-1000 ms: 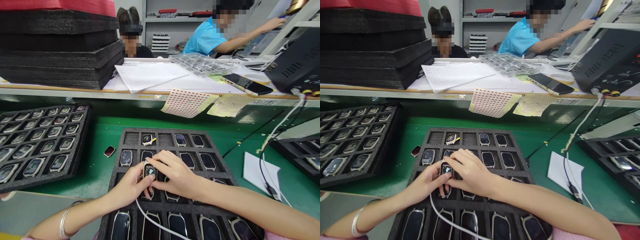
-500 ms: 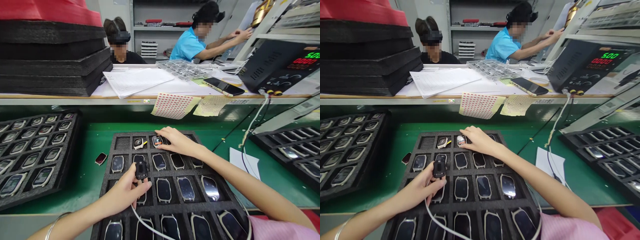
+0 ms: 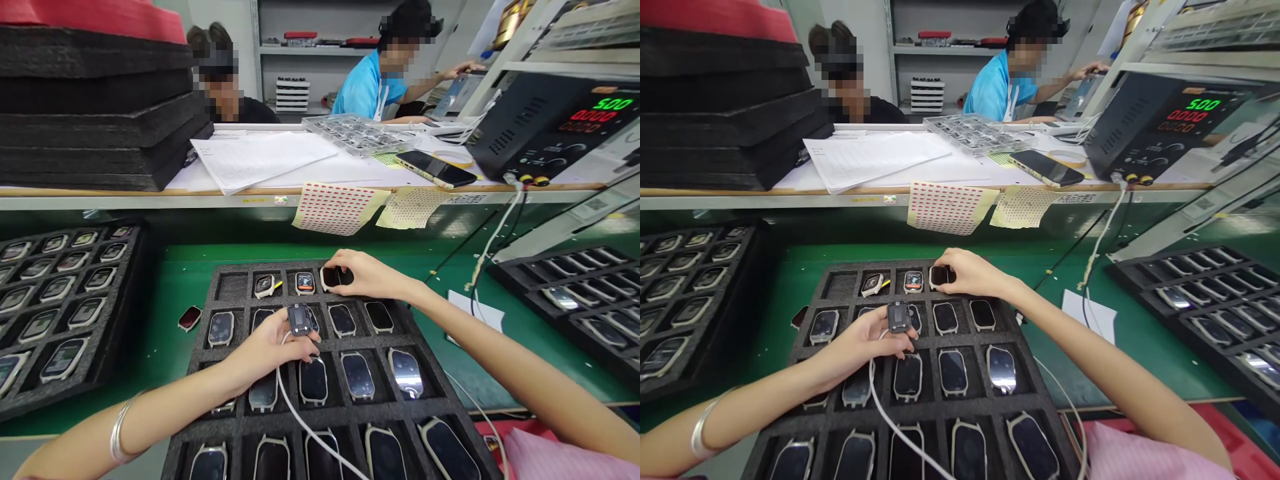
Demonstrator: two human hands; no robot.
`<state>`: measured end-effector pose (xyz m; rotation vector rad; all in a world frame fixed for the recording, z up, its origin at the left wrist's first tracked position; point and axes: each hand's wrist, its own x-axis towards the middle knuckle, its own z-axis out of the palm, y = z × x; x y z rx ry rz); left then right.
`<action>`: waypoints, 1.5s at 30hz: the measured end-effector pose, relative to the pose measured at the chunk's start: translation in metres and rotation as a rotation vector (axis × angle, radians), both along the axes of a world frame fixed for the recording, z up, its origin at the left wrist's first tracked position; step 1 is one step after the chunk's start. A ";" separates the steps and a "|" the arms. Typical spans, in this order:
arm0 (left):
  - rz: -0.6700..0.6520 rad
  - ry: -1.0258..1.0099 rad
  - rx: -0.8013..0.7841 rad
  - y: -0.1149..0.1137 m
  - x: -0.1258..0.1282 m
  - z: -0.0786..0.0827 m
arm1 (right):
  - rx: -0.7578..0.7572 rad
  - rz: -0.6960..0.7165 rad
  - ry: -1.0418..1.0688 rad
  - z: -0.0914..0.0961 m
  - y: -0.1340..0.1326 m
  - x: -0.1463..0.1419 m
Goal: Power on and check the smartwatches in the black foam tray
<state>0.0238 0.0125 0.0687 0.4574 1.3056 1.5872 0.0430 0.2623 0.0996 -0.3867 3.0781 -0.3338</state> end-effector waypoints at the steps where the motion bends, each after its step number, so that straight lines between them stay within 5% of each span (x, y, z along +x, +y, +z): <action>1: 0.001 -0.013 0.011 -0.001 -0.001 -0.001 | -0.068 -0.014 0.027 0.004 -0.003 0.004; 5: 0.005 -0.073 0.042 -0.003 -0.001 -0.001 | -0.343 0.084 0.098 0.015 -0.034 0.029; 11: 0.006 -0.054 0.128 -0.004 0.002 -0.006 | -0.150 0.232 0.149 0.006 -0.076 0.045; 20: 0.116 0.142 0.067 -0.003 0.005 -0.005 | -0.332 0.189 0.215 -0.017 -0.083 0.046; 34: 0.038 0.164 0.085 -0.010 0.009 -0.002 | -0.583 0.226 0.207 -0.023 -0.084 0.053; 45: 0.006 0.204 0.057 -0.012 0.009 -0.007 | -0.583 0.263 0.235 -0.026 -0.082 0.054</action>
